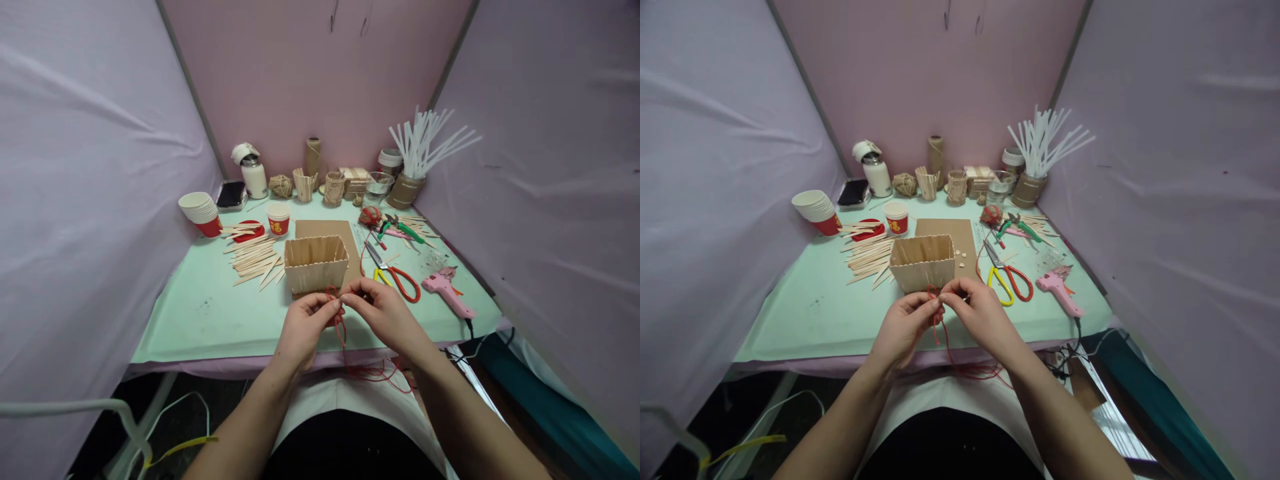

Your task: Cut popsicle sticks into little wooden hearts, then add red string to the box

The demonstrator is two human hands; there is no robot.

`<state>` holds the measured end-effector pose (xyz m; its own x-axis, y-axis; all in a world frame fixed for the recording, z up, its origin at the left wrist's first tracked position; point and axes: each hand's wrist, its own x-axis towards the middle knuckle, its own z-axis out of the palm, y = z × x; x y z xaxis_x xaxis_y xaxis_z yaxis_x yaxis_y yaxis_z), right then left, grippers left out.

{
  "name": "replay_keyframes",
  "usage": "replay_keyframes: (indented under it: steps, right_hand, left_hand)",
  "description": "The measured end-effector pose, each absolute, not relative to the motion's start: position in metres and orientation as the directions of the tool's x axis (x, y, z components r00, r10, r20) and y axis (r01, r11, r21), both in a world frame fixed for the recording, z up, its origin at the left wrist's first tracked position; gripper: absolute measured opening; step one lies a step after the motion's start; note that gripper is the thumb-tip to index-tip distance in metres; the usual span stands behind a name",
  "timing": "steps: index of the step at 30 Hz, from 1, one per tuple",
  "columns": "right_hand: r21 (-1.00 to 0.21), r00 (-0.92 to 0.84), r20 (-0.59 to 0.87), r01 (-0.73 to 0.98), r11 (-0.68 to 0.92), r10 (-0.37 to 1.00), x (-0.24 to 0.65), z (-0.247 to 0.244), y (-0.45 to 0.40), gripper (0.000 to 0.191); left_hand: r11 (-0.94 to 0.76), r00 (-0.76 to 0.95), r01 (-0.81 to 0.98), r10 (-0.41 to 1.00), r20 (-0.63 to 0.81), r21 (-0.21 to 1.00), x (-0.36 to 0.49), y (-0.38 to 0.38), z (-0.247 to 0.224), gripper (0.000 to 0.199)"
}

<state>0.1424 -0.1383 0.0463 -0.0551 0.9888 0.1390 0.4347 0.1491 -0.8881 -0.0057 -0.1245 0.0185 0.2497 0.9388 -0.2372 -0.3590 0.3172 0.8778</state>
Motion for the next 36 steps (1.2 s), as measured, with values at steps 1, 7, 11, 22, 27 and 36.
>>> replay_keyframes:
  steps: [1,7,11,22,27,36]
  right_hand:
    - [-0.906,-0.041,0.126,0.402,0.132,0.991,0.142,0.044,-0.137,0.012]
    - [-0.943,0.043,0.114,0.319,0.094,0.993,0.141,0.034,-0.137,0.019]
    - [-0.929,-0.024,0.104,0.353,0.106,0.994,0.146,0.037,-0.14,0.018]
    - [-0.981,-0.587,0.003,0.156,0.118,0.809,0.178,0.063,-0.114,0.016]
    - [-0.997,-0.509,0.05,0.03,0.076,0.859,0.173,0.069,-0.108,0.014]
    - [-0.977,-0.045,0.177,0.109,0.181,0.983,0.15,0.053,-0.117,0.014]
  left_hand:
    - [0.321,0.238,-0.385,0.94,-0.243,0.865,-0.005,-0.125,0.018,0.025]
    - [0.262,0.1,-0.471,0.965,-0.244,0.843,-0.001,-0.126,0.013,0.025]
    - [0.266,0.125,-0.439,0.964,-0.235,0.858,-0.005,-0.125,0.012,0.026]
    - [-0.463,0.637,0.119,0.714,0.29,0.878,-0.039,-0.095,0.057,0.01]
    - [-0.61,0.532,0.031,0.681,0.503,0.792,-0.032,-0.084,0.058,0.009]
    - [0.039,0.133,-0.375,0.991,0.012,0.926,0.001,-0.101,0.033,0.014]
